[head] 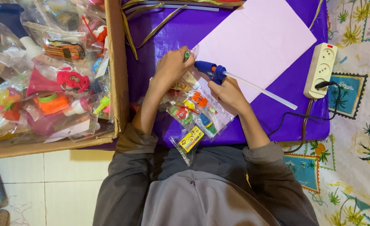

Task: The person is taking small toys in plastic packaging out of a cardboard box and using a hot glue gun to stick them onto a white sheet of paper.

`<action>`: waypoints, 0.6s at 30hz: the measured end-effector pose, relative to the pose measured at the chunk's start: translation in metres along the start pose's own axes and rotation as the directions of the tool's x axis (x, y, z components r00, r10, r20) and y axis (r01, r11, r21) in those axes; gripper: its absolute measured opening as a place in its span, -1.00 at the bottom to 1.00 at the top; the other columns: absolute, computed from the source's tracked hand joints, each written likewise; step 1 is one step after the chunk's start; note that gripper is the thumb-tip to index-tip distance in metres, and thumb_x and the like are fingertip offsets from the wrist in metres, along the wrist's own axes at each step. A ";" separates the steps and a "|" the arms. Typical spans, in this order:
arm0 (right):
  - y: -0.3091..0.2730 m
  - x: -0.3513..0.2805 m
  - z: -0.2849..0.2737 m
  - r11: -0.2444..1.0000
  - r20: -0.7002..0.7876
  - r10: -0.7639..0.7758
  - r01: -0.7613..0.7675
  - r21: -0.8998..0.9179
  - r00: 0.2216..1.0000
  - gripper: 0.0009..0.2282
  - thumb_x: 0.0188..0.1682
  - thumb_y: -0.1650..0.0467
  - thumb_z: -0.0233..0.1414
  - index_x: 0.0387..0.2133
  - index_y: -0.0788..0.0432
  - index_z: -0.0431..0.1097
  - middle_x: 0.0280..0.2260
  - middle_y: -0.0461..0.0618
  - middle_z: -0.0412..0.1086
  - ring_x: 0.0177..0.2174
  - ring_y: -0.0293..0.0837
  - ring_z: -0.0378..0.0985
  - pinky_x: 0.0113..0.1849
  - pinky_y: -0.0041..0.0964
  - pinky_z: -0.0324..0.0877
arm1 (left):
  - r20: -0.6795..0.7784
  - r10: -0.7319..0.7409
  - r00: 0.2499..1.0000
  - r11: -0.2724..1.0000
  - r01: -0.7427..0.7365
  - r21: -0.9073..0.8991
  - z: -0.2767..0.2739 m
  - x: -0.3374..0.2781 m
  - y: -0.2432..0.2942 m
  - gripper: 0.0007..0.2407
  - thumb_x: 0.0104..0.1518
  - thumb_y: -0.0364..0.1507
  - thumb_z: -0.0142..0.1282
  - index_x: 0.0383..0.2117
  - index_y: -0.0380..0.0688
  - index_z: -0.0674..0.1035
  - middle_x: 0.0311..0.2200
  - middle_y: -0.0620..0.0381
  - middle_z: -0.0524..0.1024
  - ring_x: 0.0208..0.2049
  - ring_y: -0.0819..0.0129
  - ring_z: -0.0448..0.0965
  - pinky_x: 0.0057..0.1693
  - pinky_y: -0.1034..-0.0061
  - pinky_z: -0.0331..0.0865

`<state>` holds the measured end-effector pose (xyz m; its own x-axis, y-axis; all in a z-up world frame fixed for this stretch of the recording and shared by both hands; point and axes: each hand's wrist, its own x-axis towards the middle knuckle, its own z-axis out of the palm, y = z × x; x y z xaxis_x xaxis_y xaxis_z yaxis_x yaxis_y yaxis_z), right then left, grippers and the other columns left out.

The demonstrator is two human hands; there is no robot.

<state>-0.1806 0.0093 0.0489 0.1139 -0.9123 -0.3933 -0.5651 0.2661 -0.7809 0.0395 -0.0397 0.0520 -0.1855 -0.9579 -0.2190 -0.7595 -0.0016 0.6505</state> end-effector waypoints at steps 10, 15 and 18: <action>-0.001 -0.001 -0.001 0.998 0.029 -0.060 0.060 -0.010 0.998 -0.76 -0.15 0.33 0.09 -0.75 0.18 0.45 -0.82 0.02 0.31 -0.71 -0.13 0.47 -0.53 -0.32 0.34 | -0.008 0.007 1.000 1.000 -0.007 -0.016 -0.005 -0.005 0.004 -0.60 0.28 -0.10 -0.20 -0.15 -0.13 0.59 -0.35 -0.27 0.61 -0.21 -0.35 0.64 -0.05 -0.15 0.44; 0.002 0.001 -0.001 0.998 0.025 -0.062 0.062 -0.010 0.998 -0.77 -0.14 0.35 0.09 -0.73 0.22 0.42 -0.83 0.03 0.30 -0.73 -0.15 0.46 -0.55 -0.32 0.34 | -0.027 0.006 1.000 1.000 -0.007 -0.022 -0.003 -0.005 0.003 -0.63 0.27 -0.12 -0.18 -0.18 -0.12 0.59 -0.35 -0.25 0.62 -0.20 -0.34 0.65 -0.05 -0.14 0.44; 0.009 0.007 -0.005 0.998 0.034 -0.066 0.067 -0.020 0.997 -0.78 -0.13 0.35 0.09 -0.69 0.23 0.42 -0.81 0.04 0.31 -0.73 -0.15 0.47 -0.56 -0.32 0.35 | -0.009 0.008 1.000 1.000 -0.008 0.000 -0.004 -0.003 0.000 -0.62 0.27 -0.09 -0.19 -0.16 -0.11 0.58 -0.32 -0.27 0.62 -0.19 -0.37 0.63 -0.03 -0.18 0.43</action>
<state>-0.1891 0.0037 0.0414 0.1787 -0.9168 -0.3571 -0.5728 0.1981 -0.7954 0.0425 -0.0377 0.0557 -0.1862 -0.9603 -0.2076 -0.7580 0.0060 0.6522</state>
